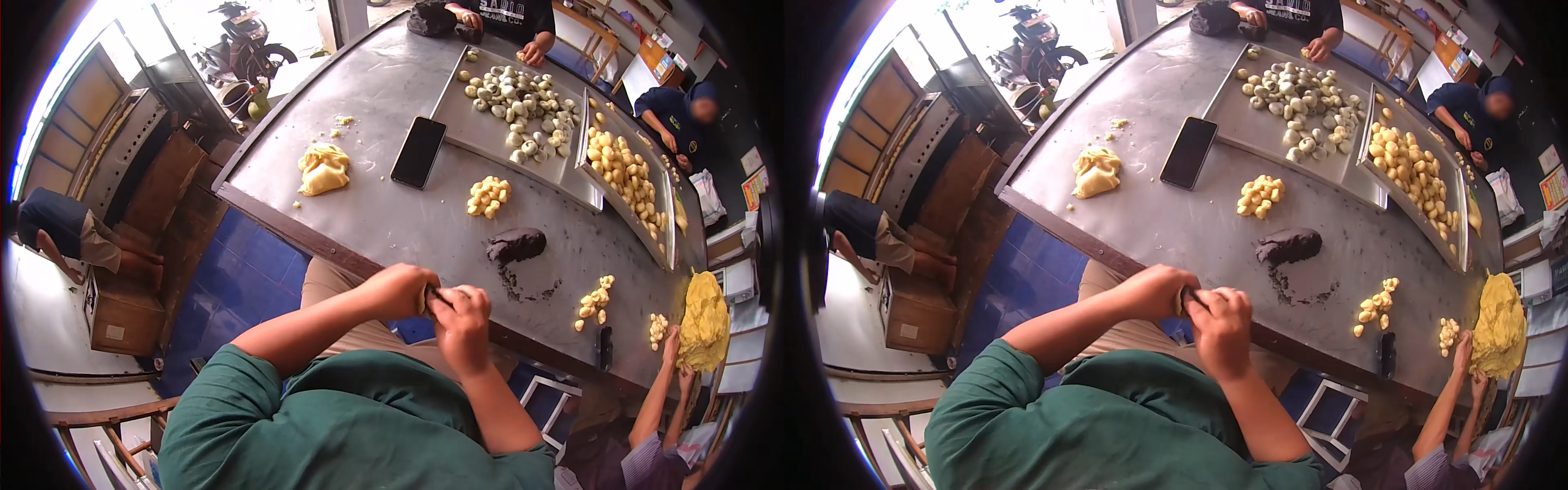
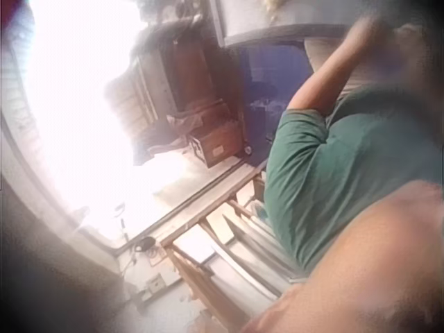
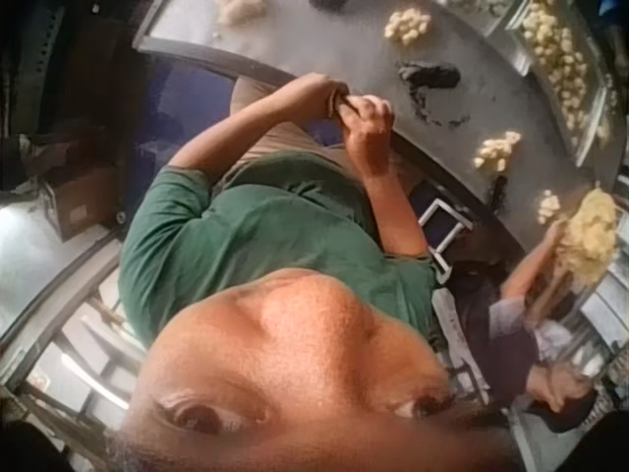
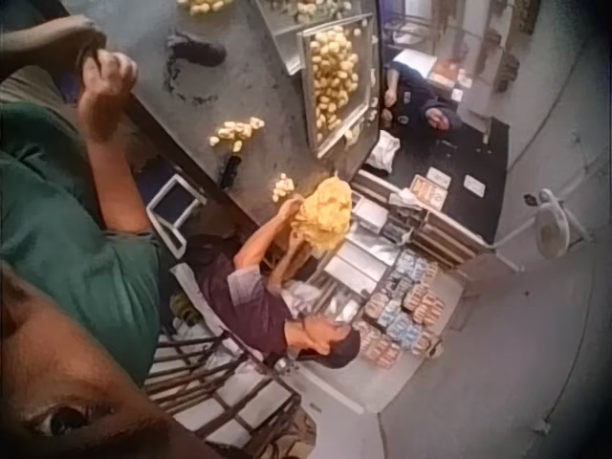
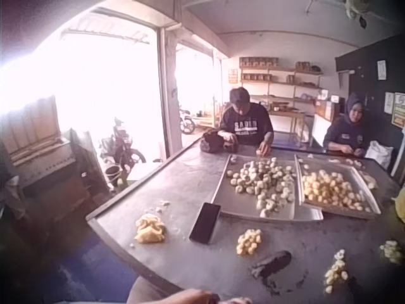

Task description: The person prepares pieces of dough by hand, picking up small portions, rolling them, and filling them with a dark paste on a metal table before placing them onto a tray.

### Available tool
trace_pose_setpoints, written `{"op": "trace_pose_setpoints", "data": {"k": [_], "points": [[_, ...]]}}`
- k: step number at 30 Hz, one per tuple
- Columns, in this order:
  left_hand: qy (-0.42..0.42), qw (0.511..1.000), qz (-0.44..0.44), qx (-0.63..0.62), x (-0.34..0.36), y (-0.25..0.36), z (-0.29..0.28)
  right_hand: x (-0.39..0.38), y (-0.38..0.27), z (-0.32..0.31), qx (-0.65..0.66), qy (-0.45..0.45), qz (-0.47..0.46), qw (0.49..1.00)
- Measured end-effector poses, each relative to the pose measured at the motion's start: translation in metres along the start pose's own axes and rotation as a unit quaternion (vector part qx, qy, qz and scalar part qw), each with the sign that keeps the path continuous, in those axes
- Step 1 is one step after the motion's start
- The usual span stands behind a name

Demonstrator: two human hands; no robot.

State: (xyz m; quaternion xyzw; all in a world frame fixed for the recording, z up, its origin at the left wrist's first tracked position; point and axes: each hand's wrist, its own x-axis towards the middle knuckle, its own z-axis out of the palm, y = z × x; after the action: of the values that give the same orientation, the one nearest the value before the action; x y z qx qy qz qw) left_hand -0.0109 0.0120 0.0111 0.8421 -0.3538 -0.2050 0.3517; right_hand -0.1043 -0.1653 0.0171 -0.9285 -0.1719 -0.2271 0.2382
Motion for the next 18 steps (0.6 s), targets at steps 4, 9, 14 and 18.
{"op": "trace_pose_setpoints", "data": {"k": [4,9,14,18], "points": [[0.075,0.995,0.004,-0.068,-0.001,0.019,0.002,-0.009,0.012,0.015,0.067,0.013,0.028,0.997],[0.058,0.997,-0.038,-0.017,0.001,0.006,-0.006,0.000,0.001,0.009,0.128,0.033,0.106,0.985],[0.053,0.998,-0.022,-0.034,0.002,0.014,0.004,0.000,0.009,0.011,0.018,0.003,0.024,1.000],[0.080,0.995,-0.036,-0.055,0.000,0.025,-0.008,0.002,0.004,0.003,0.342,0.005,0.302,0.890]]}}
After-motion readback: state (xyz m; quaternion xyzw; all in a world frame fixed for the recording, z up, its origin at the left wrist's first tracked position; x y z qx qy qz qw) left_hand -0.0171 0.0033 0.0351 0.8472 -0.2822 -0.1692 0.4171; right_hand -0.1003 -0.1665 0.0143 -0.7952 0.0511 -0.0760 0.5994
